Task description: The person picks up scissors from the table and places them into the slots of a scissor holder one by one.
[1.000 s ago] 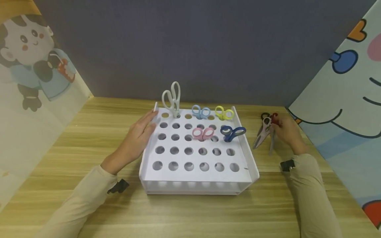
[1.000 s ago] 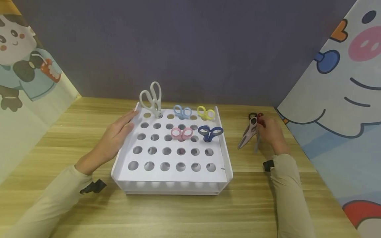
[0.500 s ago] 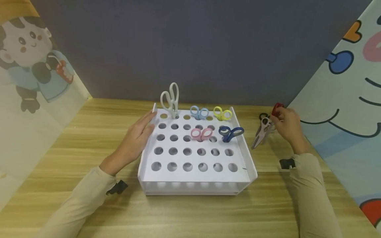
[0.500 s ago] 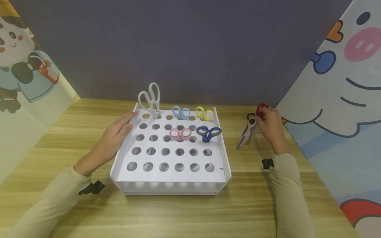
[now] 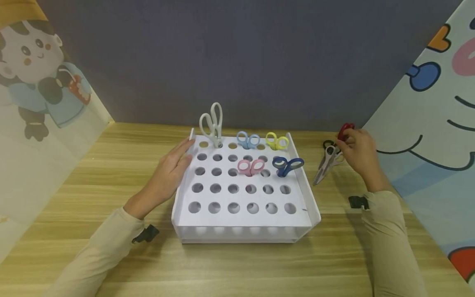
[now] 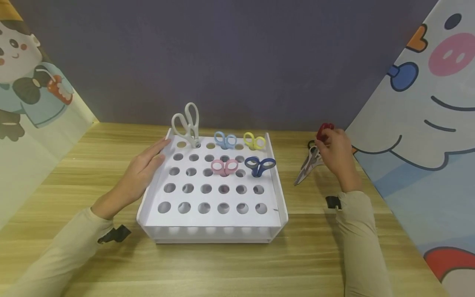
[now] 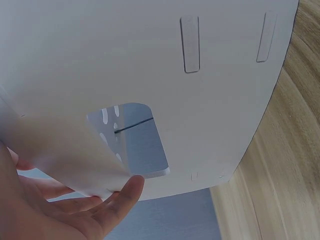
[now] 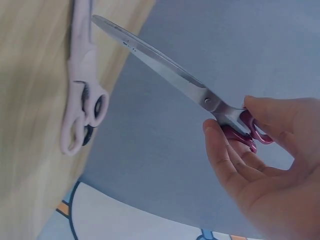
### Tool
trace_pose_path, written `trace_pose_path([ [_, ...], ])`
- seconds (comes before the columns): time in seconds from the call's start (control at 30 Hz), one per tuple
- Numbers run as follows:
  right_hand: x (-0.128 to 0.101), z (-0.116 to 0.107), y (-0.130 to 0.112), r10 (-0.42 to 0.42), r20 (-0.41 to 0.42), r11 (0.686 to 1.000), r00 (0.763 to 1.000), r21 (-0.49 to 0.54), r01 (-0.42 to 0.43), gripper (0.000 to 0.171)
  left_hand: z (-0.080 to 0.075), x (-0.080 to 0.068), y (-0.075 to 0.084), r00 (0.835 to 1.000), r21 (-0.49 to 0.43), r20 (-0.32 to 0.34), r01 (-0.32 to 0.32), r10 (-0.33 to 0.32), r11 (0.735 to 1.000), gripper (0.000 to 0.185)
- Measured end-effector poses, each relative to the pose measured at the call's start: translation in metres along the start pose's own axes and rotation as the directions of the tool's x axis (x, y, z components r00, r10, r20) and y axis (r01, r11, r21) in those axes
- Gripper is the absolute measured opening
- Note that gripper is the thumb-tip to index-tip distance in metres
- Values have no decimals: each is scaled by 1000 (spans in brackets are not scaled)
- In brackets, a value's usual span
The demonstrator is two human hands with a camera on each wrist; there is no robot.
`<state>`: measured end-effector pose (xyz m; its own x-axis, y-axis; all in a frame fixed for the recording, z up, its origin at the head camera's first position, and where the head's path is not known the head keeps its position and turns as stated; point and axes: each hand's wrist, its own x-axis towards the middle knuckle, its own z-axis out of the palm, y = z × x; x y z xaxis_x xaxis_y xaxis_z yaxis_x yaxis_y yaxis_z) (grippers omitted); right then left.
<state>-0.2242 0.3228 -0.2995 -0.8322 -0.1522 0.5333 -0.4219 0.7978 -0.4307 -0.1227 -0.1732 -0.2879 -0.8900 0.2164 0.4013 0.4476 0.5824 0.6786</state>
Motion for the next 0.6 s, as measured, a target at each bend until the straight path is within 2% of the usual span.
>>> trace_pose_path([
  [0.27,4,-8,-18,13,-2,1000,1000,6,-13,24,-1,0,1,1000,-3,3,5,-5,1000,46],
  [0.6,5,-15,-40,-35,-37,999,999,28,36,26,-1,0,1,1000,0,2,5,-5,1000,46],
])
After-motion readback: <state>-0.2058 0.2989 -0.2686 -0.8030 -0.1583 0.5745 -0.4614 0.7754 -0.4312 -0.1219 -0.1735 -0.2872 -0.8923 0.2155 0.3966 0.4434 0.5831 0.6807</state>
